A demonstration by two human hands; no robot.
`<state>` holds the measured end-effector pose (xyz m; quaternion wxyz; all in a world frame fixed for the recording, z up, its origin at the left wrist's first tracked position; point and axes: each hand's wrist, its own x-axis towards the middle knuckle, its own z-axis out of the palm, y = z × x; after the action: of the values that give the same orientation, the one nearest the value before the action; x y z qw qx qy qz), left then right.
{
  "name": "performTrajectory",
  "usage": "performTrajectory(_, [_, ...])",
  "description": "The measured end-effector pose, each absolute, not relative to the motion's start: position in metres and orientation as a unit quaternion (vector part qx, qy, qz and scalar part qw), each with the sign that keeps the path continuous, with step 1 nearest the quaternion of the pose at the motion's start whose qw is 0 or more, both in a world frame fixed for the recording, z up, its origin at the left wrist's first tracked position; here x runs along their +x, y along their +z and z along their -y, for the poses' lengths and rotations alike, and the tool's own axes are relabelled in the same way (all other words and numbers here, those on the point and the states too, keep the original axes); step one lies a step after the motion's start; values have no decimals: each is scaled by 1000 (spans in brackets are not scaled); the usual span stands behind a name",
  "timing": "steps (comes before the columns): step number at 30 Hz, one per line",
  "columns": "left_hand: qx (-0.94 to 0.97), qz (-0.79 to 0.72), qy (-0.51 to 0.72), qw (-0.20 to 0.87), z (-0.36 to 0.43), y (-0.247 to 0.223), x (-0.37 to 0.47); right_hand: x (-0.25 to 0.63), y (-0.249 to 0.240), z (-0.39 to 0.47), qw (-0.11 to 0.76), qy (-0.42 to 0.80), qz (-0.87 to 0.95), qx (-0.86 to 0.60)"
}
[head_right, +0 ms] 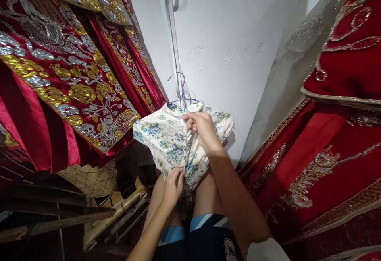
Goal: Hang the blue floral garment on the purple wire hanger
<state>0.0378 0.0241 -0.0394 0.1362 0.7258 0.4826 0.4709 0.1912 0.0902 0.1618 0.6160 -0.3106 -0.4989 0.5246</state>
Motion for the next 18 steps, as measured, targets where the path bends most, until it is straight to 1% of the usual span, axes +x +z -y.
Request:
performTrajectory(3, [735,-466,464,163,-47,-6,17,179,156,-89,576,519,551,-308])
performTrajectory(4, [726,-453,493,156,-54,13,12,176,151,-87,571,515,561,-307])
performTrajectory(6, [689,-428,577,98,-66,57,7,172,144,-84,567,502,577,-308])
performTrajectory(7, [685,-412,599,58,-71,79,8,172,143,-83,565,493,586,-307])
performTrajectory(9, [728,-377,572,13,-80,119,14,173,145,-84,567,474,604,-298])
performTrajectory(11, [776,-347,526,-29,-85,148,23,175,146,-89,576,453,613,-296])
performTrajectory(13, [785,-336,515,-73,-86,164,30,176,139,-98,585,429,606,-326])
performTrajectory(15, [744,-348,561,-102,-85,171,28,175,121,-106,584,418,585,-377])
performTrajectory(16, [708,-361,599,-95,-85,172,23,174,108,-108,581,422,573,-396])
performTrajectory(18, [602,-384,700,-16,-90,169,2,174,79,-104,571,442,556,-411])
